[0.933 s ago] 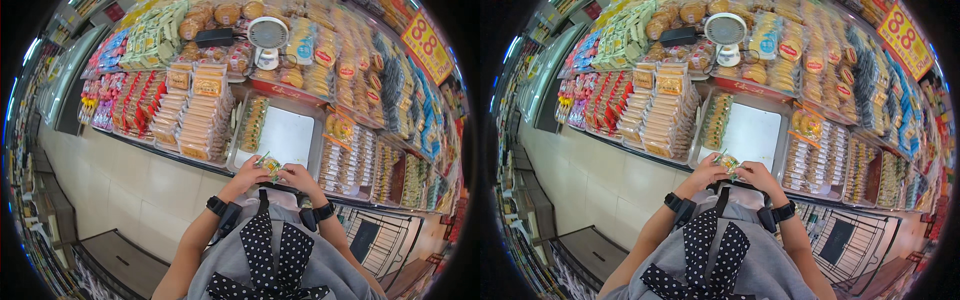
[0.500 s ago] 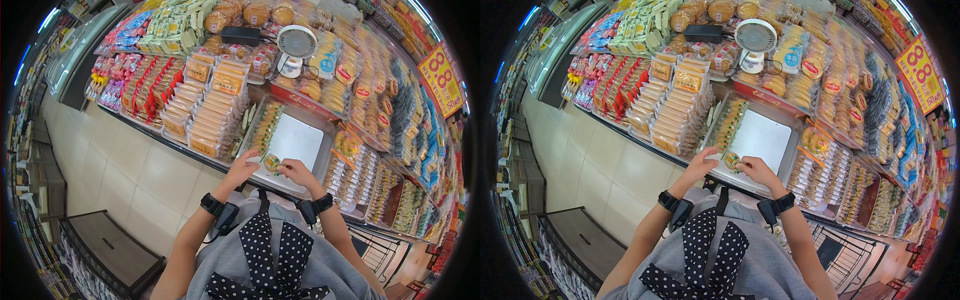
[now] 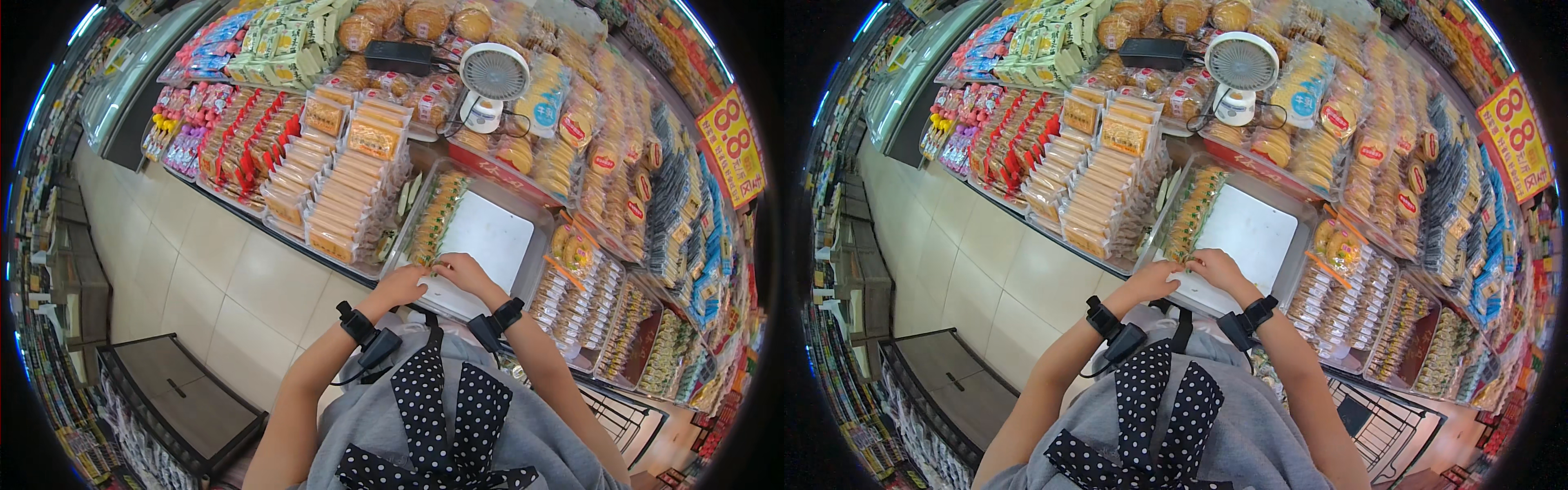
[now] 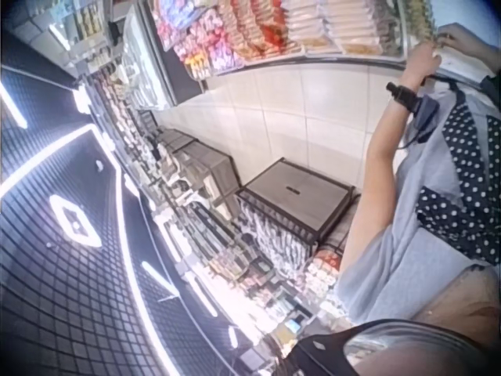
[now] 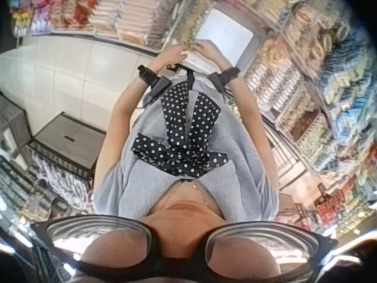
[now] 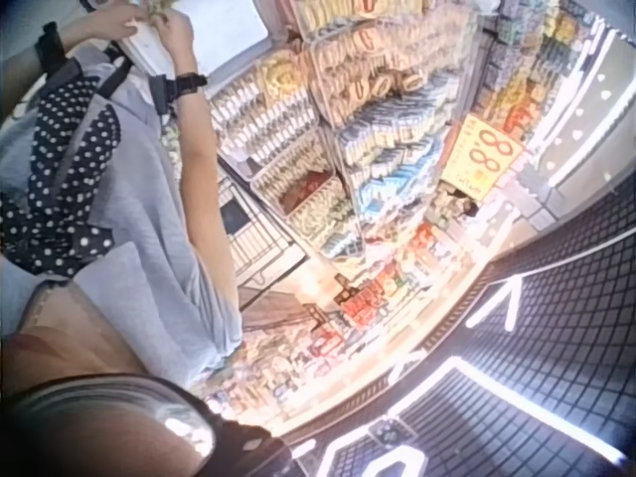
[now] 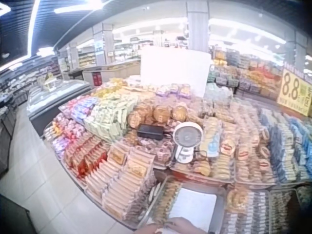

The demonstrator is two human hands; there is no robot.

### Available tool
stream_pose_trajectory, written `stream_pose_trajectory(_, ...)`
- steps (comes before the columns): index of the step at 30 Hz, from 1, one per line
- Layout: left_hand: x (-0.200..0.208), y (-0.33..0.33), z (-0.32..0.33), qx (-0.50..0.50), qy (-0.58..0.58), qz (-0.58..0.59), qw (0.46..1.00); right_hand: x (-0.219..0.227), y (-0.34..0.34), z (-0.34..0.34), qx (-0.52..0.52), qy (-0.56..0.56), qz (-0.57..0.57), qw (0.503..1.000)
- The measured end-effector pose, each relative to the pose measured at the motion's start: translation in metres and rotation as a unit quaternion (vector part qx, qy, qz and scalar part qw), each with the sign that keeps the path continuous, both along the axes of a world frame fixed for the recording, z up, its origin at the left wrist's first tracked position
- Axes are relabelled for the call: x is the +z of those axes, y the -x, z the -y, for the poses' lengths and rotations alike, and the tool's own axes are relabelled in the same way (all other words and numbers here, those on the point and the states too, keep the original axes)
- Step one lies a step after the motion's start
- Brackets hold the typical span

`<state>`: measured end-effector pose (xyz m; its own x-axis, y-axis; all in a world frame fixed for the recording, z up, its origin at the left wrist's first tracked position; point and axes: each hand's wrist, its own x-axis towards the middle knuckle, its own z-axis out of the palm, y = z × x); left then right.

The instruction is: Picking up small food packages from a cart and placing them onto a display shelf in a supermarket.

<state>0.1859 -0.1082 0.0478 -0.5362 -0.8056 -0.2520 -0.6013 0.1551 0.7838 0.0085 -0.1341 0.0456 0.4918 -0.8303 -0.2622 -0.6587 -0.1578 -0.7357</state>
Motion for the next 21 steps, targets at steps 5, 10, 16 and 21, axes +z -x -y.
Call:
stream_pose_trajectory(5,-0.006,0.006,0.002,0.004,-0.027,0.103,0.994,-0.012,0.005,-0.006,-0.074,-0.041,0.093,0.992)
stream_pose_trajectory(10,-0.008,0.01,0.005,-0.026,-0.051,0.132,0.99,-0.031,0.014,-0.013,-0.157,-0.146,0.192,0.958)
stream_pose_trajectory(16,-0.015,0.011,0.006,-0.01,-0.031,0.132,0.991,-0.026,0.004,-0.02,-0.198,-0.267,0.276,0.902)
stream_pose_trajectory(21,-0.008,0.015,0.019,-0.008,-0.037,0.165,0.986,-0.017,-0.009,-0.01,-0.162,-0.228,0.231,0.932)
